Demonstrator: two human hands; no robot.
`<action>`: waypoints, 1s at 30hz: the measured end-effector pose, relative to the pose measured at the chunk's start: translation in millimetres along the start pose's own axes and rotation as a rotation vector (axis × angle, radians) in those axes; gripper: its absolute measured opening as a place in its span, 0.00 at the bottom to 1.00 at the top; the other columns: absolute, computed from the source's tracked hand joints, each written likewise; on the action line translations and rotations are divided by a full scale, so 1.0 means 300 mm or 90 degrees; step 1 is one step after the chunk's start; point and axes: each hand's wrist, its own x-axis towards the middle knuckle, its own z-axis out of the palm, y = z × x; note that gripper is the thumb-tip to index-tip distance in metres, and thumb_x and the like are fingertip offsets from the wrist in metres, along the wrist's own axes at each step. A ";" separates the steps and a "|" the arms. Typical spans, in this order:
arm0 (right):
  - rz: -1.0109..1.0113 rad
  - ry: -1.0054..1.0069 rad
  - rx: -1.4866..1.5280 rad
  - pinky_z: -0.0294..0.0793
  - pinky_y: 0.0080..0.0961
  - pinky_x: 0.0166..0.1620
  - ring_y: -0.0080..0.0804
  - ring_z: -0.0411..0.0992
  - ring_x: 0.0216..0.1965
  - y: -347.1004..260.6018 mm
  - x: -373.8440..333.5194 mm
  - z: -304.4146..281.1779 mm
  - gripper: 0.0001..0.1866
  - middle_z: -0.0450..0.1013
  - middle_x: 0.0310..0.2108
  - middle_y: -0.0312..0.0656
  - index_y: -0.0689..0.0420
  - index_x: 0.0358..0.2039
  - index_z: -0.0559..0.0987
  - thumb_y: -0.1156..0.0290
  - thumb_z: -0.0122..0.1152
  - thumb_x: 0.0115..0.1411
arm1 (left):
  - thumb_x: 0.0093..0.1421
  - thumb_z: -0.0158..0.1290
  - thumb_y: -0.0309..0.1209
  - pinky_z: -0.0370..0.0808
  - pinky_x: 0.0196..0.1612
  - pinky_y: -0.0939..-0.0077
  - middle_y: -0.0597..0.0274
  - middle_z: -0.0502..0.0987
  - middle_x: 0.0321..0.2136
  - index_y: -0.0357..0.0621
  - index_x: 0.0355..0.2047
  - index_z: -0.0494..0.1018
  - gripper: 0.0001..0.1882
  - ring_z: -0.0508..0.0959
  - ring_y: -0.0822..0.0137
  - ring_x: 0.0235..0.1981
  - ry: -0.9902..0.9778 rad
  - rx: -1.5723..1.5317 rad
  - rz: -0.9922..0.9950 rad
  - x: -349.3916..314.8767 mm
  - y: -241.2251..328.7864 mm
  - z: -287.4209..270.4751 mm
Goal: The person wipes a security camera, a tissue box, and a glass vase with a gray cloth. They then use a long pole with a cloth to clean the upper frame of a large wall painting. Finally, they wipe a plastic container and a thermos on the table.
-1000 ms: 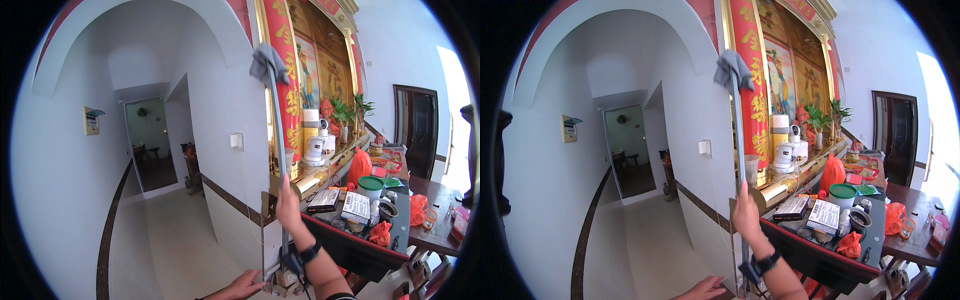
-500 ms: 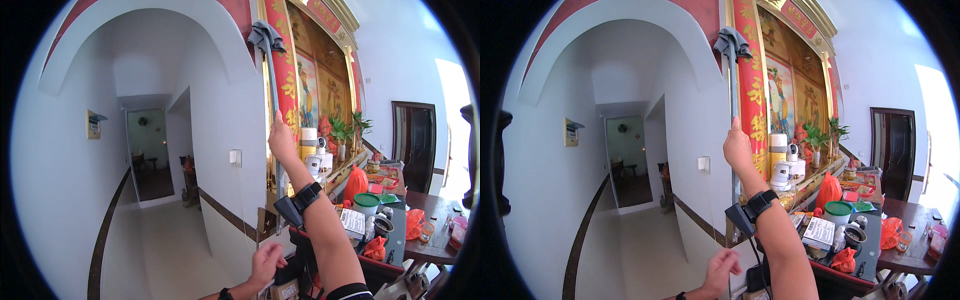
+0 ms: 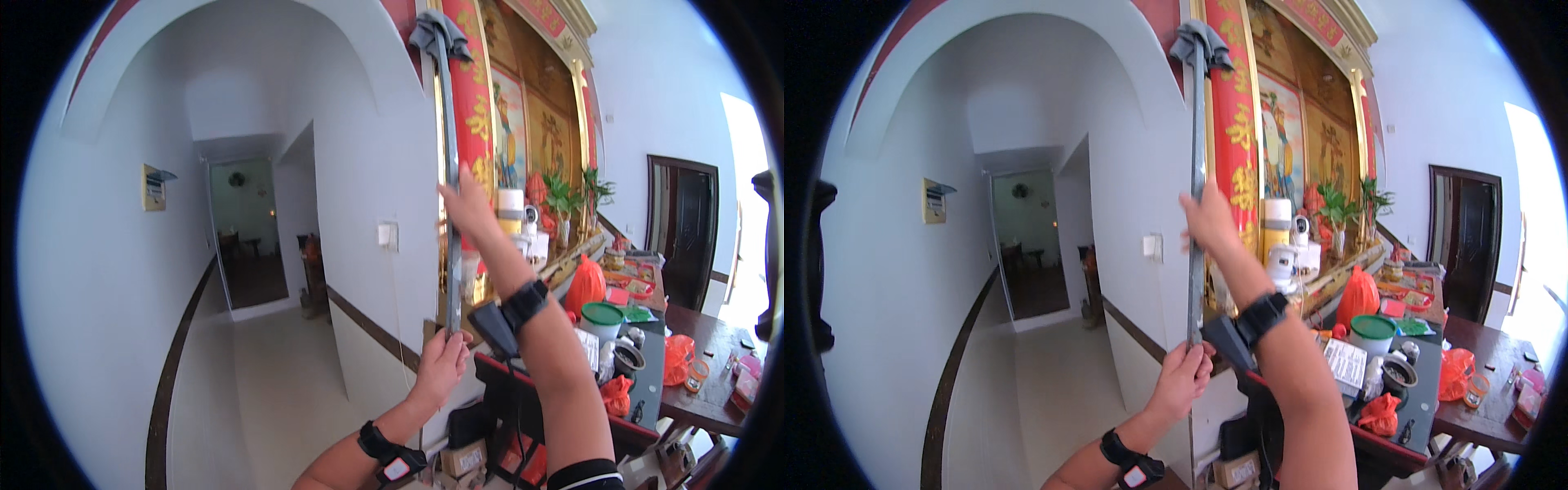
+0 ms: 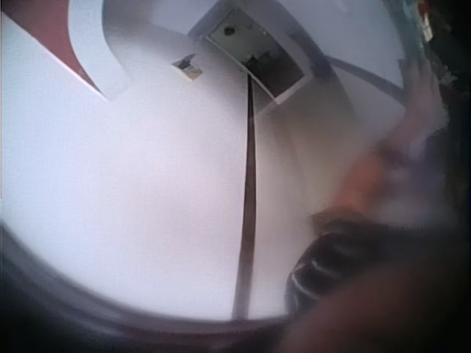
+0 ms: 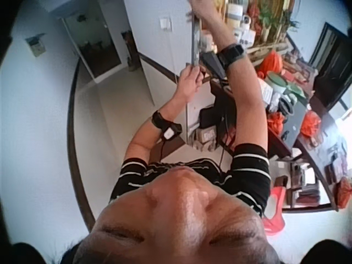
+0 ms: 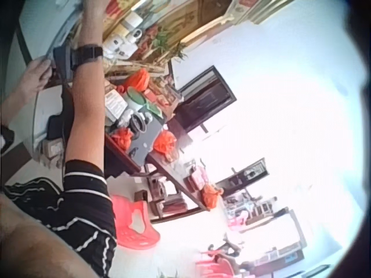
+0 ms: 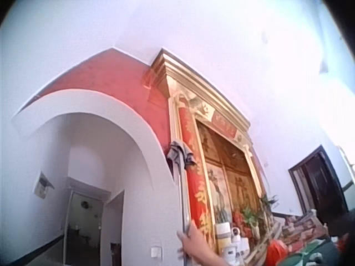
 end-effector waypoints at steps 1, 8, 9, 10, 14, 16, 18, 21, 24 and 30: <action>0.128 -0.041 0.041 0.75 0.32 0.16 0.36 0.73 0.22 0.002 -0.041 0.009 0.41 0.70 0.38 0.56 0.59 0.67 0.40 0.70 0.55 0.62 | 0.70 0.41 0.37 0.56 0.15 0.86 0.73 0.63 0.21 0.44 0.40 0.67 0.11 0.58 0.83 0.15 0.035 0.003 -0.011 0.010 0.002 0.006; 0.034 -0.095 -0.135 0.74 0.40 0.39 0.57 0.75 0.34 0.110 -0.463 0.004 0.42 0.74 0.34 0.64 0.67 0.67 0.41 0.76 0.54 0.59 | 0.70 0.40 0.33 0.66 0.19 0.81 0.65 0.71 0.26 0.41 0.43 0.65 0.09 0.68 0.74 0.17 -0.036 0.110 -0.042 0.048 0.028 -0.035; 0.000 -0.081 -0.166 0.74 0.38 0.37 0.51 0.75 0.31 0.124 -0.447 0.007 0.41 0.73 0.31 0.61 0.65 0.67 0.42 0.77 0.52 0.60 | 0.69 0.42 0.33 0.69 0.24 0.79 0.61 0.72 0.30 0.39 0.46 0.64 0.11 0.71 0.72 0.22 -0.045 0.120 -0.019 0.054 0.027 -0.044; -0.044 -0.062 -0.177 0.74 0.35 0.35 0.46 0.74 0.28 0.137 -0.420 0.015 0.40 0.72 0.29 0.58 0.63 0.68 0.42 0.77 0.51 0.60 | 0.69 0.44 0.33 0.73 0.29 0.78 0.58 0.73 0.33 0.38 0.48 0.63 0.13 0.74 0.70 0.28 -0.043 0.142 -0.019 0.061 0.024 -0.050; -0.097 -0.014 -0.281 0.74 0.35 0.37 0.46 0.74 0.27 0.155 -0.222 -0.013 0.37 0.72 0.29 0.59 0.64 0.68 0.44 0.77 0.48 0.62 | 0.63 0.52 0.34 0.76 0.42 0.73 0.50 0.68 0.46 0.42 0.65 0.51 0.34 0.75 0.62 0.43 -0.029 0.599 0.184 0.044 0.040 -0.129; -0.132 0.055 -0.297 0.73 0.37 0.41 0.49 0.75 0.34 0.133 -0.047 -0.052 0.35 0.73 0.35 0.62 0.65 0.67 0.47 0.78 0.47 0.61 | 0.60 0.56 0.37 0.74 0.46 0.70 0.50 0.66 0.49 0.39 0.60 0.60 0.31 0.73 0.60 0.47 -0.057 0.552 0.144 -0.007 0.045 -0.194; -0.171 0.087 -0.319 0.72 0.37 0.45 0.50 0.74 0.40 0.083 0.123 -0.106 0.33 0.72 0.40 0.64 0.64 0.66 0.51 0.75 0.46 0.62 | 0.60 0.56 0.37 0.74 0.46 0.70 0.52 0.67 0.48 0.38 0.56 0.66 0.26 0.73 0.62 0.47 -0.082 0.564 0.118 -0.070 0.051 -0.274; -0.208 0.132 -0.386 0.72 0.36 0.42 0.49 0.75 0.37 -0.022 0.351 -0.164 0.30 0.73 0.37 0.62 0.62 0.65 0.56 0.72 0.45 0.62 | 0.59 0.56 0.36 0.74 0.46 0.72 0.56 0.70 0.43 0.39 0.48 0.73 0.19 0.75 0.67 0.44 -0.036 0.612 0.052 -0.143 0.035 -0.410; -0.213 0.127 -0.412 0.74 0.43 0.40 0.57 0.75 0.36 -0.187 0.551 -0.209 0.24 0.75 0.34 0.61 0.68 0.56 0.64 0.76 0.44 0.58 | 0.60 0.56 0.35 0.74 0.42 0.76 0.59 0.75 0.36 0.39 0.44 0.75 0.16 0.78 0.71 0.37 0.011 0.668 -0.005 -0.197 -0.005 -0.560; -0.201 0.082 -0.544 0.76 0.37 0.41 0.47 0.78 0.37 -0.453 0.807 -0.185 0.14 0.77 0.36 0.57 0.66 0.39 0.78 0.76 0.47 0.55 | 0.64 0.52 0.37 0.75 0.35 0.76 0.63 0.77 0.32 0.41 0.45 0.74 0.15 0.77 0.71 0.31 0.068 0.499 -0.161 -0.395 -0.054 -0.823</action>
